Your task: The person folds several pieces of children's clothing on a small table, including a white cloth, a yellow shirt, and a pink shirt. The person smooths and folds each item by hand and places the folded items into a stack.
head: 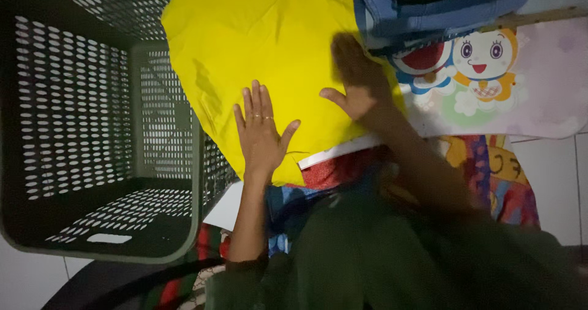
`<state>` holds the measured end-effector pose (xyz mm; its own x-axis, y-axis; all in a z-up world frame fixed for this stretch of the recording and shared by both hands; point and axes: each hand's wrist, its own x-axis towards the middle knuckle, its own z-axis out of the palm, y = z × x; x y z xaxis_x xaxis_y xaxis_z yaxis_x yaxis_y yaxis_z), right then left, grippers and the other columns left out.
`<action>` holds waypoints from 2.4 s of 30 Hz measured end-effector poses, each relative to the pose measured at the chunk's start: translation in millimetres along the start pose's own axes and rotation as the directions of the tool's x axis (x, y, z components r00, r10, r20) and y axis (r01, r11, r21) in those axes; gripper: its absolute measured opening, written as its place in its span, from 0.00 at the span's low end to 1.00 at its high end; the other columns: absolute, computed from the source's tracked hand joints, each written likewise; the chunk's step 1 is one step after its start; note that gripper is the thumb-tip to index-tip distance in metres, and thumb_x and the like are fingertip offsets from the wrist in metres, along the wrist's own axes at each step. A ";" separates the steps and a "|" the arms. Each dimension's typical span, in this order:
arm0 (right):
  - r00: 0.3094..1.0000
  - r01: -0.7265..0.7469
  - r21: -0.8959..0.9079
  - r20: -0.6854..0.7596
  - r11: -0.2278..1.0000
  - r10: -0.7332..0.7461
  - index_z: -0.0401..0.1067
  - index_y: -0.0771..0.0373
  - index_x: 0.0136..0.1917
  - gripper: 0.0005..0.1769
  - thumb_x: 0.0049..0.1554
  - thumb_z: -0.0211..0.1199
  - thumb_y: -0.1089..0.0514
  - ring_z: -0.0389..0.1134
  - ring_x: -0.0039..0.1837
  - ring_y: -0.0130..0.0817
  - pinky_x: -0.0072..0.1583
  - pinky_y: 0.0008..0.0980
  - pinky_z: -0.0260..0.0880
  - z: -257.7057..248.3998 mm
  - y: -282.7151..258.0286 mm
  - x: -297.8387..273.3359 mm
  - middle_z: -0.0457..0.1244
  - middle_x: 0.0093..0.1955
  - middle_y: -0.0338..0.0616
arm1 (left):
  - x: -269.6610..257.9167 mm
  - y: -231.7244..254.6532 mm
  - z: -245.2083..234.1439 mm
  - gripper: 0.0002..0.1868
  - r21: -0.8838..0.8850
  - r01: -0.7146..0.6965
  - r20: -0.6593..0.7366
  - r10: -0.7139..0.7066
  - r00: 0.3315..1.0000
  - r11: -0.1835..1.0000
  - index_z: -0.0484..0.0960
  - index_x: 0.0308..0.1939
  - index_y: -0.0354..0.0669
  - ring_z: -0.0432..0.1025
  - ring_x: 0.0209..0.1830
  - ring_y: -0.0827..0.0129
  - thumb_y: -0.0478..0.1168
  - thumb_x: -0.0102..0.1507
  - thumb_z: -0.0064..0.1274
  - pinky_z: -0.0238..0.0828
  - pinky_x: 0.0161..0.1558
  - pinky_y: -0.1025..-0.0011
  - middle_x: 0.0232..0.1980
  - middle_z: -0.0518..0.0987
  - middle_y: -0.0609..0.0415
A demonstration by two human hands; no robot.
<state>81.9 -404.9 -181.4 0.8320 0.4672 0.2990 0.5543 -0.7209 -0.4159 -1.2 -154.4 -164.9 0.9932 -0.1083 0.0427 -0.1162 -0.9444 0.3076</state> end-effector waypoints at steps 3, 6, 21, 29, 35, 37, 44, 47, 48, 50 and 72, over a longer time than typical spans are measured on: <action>0.999 0.038 -0.034 -0.002 0.999 -0.038 0.48 0.76 0.82 0.55 0.60 0.69 0.38 0.44 0.85 0.59 0.81 0.50 0.47 -1.2 8.2 -5.8 0.44 0.85 0.64 | -1.0 -0.7 0.6 0.54 -0.030 0.047 0.008 -0.047 0.999 0.998 0.47 0.80 0.28 0.35 0.85 0.45 0.67 0.67 0.46 0.29 0.79 0.43 0.85 0.43 0.39; 1.000 0.022 -0.024 -0.005 0.999 -0.022 0.49 0.75 0.82 0.54 0.60 0.69 0.39 0.45 0.86 0.58 0.81 0.50 0.47 -3.0 4.3 -11.7 0.44 0.85 0.65 | -8.2 -3.1 -0.7 0.52 0.007 0.053 -0.025 -0.053 0.998 0.999 0.46 0.80 0.28 0.35 0.86 0.44 0.66 0.69 0.47 0.30 0.80 0.45 0.85 0.43 0.38; 0.987 -0.131 -0.044 0.085 0.990 0.134 0.56 0.73 0.77 0.53 0.49 0.72 0.42 0.50 0.81 0.62 0.79 0.51 0.48 -22.3 -23.3 -59.4 0.52 0.79 0.67 | -71.7 8.1 -6.6 0.48 0.002 0.006 -0.051 -0.006 0.999 1.000 0.49 0.80 0.30 0.38 0.85 0.43 0.56 0.68 0.51 0.30 0.79 0.43 0.85 0.45 0.38; 0.961 -0.261 0.067 0.109 0.963 0.253 0.60 0.72 0.72 0.51 0.42 0.75 0.49 0.52 0.79 0.62 0.79 0.49 0.50 -25.4 -28.4 -66.9 0.54 0.76 0.66 | -75.8 16.1 -2.8 0.52 -0.084 -0.058 0.024 0.061 0.998 0.995 0.51 0.79 0.30 0.41 0.85 0.46 0.64 0.66 0.49 0.33 0.79 0.44 0.84 0.49 0.40; 0.947 -0.320 -0.093 -0.058 0.943 0.316 0.56 0.79 0.76 0.57 0.46 0.77 0.44 0.51 0.78 0.68 0.78 0.55 0.49 -47.1 -3.1 -75.9 0.52 0.77 0.73 | -85.3 8.9 -8.7 0.51 -0.080 0.015 -0.020 -0.016 1.000 0.997 0.49 0.80 0.29 0.39 0.84 0.42 0.64 0.67 0.47 0.31 0.78 0.45 0.84 0.46 0.36; 0.960 -0.265 -0.136 -0.128 0.955 0.249 0.55 0.81 0.77 0.58 0.48 0.76 0.43 0.51 0.78 0.69 0.77 0.56 0.48 -40.9 -12.0 -77.2 0.51 0.77 0.76 | -84.5 11.7 -8.9 0.51 -0.089 0.010 -0.020 -0.012 1.000 0.996 0.48 0.80 0.29 0.38 0.84 0.41 0.64 0.67 0.46 0.31 0.78 0.45 0.84 0.45 0.35; 0.986 0.149 0.025 0.065 0.988 -0.151 0.57 0.76 0.74 0.58 0.46 0.73 0.35 0.53 0.77 0.62 0.75 0.55 0.50 -14.7 -53.5 -71.2 0.55 0.76 0.68 | -65.8 25.1 -2.2 0.53 -0.075 -0.037 0.075 0.042 0.996 0.996 0.47 0.79 0.30 0.39 0.85 0.43 0.65 0.66 0.48 0.32 0.79 0.46 0.84 0.45 0.37; 0.981 -0.099 0.016 0.169 0.995 0.095 0.58 0.74 0.72 0.55 0.42 0.73 0.42 0.55 0.76 0.59 0.76 0.52 0.52 -18.6 -42.2 -71.2 0.56 0.74 0.63 | -74.7 7.7 -7.6 0.54 -0.036 0.068 0.025 -0.067 0.997 0.997 0.47 0.79 0.28 0.39 0.84 0.42 0.64 0.65 0.50 0.33 0.78 0.45 0.84 0.45 0.34; 0.981 -0.127 -0.024 0.145 0.992 0.129 0.58 0.75 0.73 0.55 0.43 0.74 0.42 0.54 0.76 0.60 0.76 0.52 0.51 -19.1 -38.6 -71.6 0.55 0.75 0.65 | -77.4 2.4 -7.9 0.54 -0.029 0.108 -0.006 -0.108 0.994 0.994 0.47 0.79 0.28 0.38 0.84 0.41 0.64 0.65 0.50 0.33 0.78 0.45 0.83 0.45 0.33; 0.978 -0.181 -0.101 0.090 0.978 0.191 0.57 0.77 0.74 0.55 0.45 0.75 0.43 0.52 0.78 0.63 0.76 0.52 0.50 -22.2 -30.9 -71.2 0.52 0.77 0.69 | -79.8 -3.7 -6.1 0.54 -0.040 0.131 -0.102 -0.134 0.986 0.991 0.46 0.78 0.25 0.38 0.84 0.39 0.64 0.66 0.50 0.33 0.78 0.44 0.83 0.44 0.30; 0.994 -0.007 -0.079 0.107 0.997 0.015 0.49 0.74 0.81 0.52 0.62 0.61 0.34 0.43 0.83 0.62 0.80 0.54 0.40 5.3 -21.4 -21.9 0.44 0.83 0.66 | -12.5 -2.5 5.6 0.52 -0.016 -0.058 -0.010 0.058 0.998 0.998 0.46 0.80 0.29 0.35 0.85 0.42 0.65 0.68 0.47 0.29 0.79 0.43 0.85 0.42 0.39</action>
<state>52.0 -397.0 -183.5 0.8377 0.5083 0.1995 0.5455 -0.7620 -0.3489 -13.3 -152.4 -171.5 0.9847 -0.1594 0.0697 -0.1734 -0.9316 0.3195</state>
